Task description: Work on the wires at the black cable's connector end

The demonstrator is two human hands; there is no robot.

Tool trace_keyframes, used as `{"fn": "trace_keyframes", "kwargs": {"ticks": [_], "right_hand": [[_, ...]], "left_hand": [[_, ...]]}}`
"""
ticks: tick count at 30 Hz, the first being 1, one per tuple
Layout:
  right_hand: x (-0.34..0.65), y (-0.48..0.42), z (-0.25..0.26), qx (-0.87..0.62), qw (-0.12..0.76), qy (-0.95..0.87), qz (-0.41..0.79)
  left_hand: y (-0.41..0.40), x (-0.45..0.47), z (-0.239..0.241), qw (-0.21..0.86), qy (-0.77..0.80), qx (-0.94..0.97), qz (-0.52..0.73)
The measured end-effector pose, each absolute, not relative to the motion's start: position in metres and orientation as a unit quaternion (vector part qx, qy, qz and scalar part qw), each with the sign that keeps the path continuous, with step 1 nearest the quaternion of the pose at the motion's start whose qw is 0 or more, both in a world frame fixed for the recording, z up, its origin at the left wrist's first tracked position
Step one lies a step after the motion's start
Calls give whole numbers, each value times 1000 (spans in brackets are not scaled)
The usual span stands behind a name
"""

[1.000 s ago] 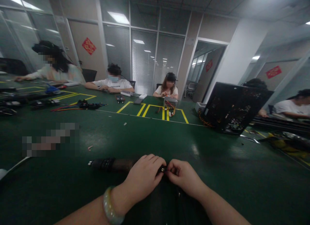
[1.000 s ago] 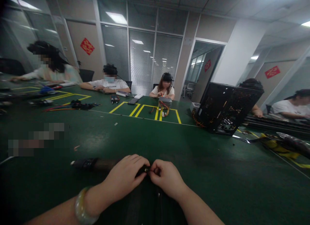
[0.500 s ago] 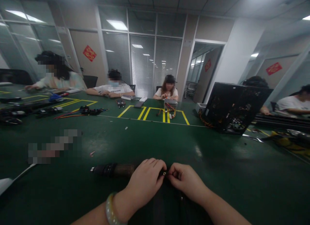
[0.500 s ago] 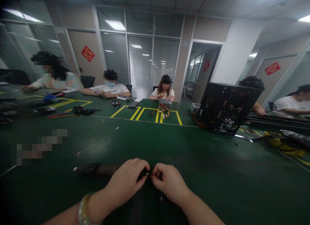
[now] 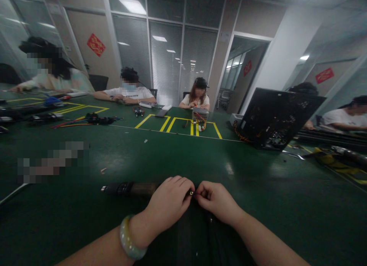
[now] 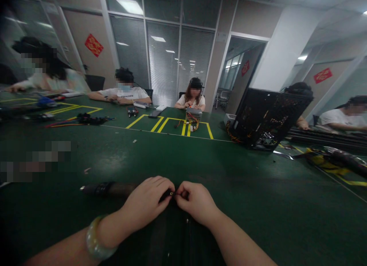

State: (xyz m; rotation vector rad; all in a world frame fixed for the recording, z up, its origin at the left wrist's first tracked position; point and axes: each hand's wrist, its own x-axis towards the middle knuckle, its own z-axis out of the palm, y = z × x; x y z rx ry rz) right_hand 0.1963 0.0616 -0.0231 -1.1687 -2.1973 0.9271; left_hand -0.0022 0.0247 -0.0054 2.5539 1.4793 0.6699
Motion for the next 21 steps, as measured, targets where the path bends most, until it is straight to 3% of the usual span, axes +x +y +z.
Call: {"fn": "trace_keyframes", "kwargs": {"ticks": [21], "right_hand": [[198, 62, -24, -432, 246, -803, 330]], "left_hand": [[28, -2, -4, 64, 499, 841, 200]]}}
